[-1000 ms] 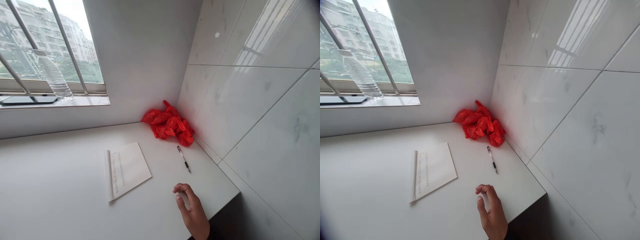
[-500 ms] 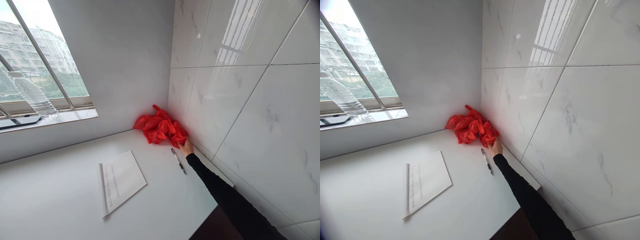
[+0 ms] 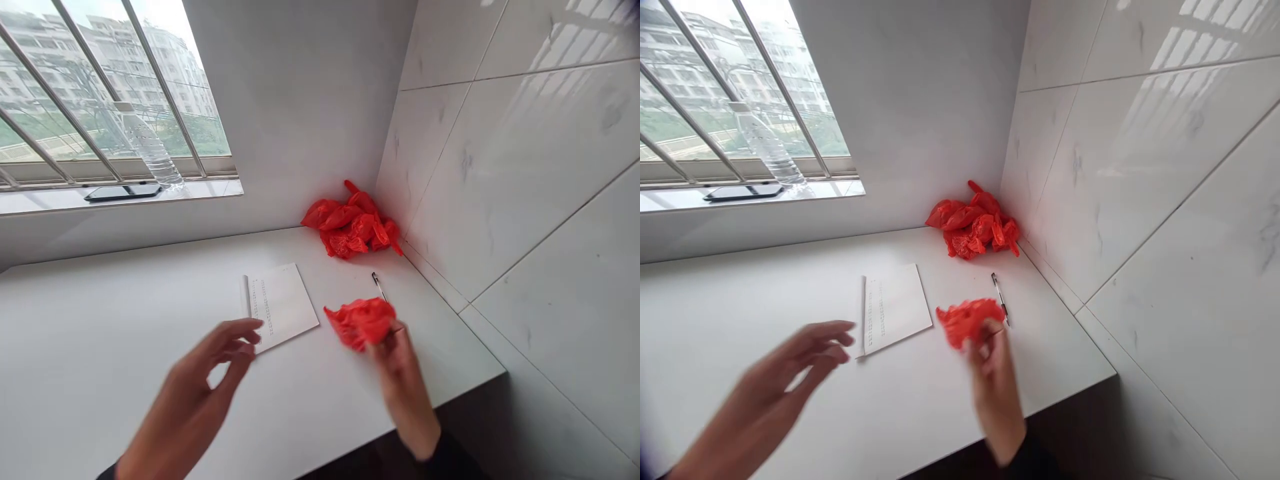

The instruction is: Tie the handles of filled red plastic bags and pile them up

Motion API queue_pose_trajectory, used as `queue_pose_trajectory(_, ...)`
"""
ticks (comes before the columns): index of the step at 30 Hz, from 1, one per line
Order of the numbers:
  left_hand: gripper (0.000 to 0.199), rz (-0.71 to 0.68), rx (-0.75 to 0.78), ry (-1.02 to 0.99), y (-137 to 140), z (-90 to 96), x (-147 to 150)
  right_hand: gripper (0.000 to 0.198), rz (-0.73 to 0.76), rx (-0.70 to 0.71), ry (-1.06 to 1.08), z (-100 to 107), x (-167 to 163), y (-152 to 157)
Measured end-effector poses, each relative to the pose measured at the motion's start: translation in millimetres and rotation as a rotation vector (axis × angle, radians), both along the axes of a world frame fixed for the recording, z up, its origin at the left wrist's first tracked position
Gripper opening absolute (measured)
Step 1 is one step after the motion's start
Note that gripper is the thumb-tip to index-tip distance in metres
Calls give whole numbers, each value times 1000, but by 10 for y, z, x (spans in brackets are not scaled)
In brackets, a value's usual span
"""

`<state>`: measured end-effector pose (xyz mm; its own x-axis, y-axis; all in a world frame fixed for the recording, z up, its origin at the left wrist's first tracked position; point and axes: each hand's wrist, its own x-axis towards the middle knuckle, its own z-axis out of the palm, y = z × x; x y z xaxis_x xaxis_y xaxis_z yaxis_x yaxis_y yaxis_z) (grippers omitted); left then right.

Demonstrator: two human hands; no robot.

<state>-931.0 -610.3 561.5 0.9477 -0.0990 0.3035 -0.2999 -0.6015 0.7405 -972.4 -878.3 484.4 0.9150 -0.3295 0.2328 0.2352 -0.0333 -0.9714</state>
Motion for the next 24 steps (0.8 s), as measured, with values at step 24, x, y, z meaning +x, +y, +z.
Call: queue_pose_trajectory(24, 21, -464, 275, -7, -316, -672, -92, 19, 293, -456, 211, 50, -13, -70)
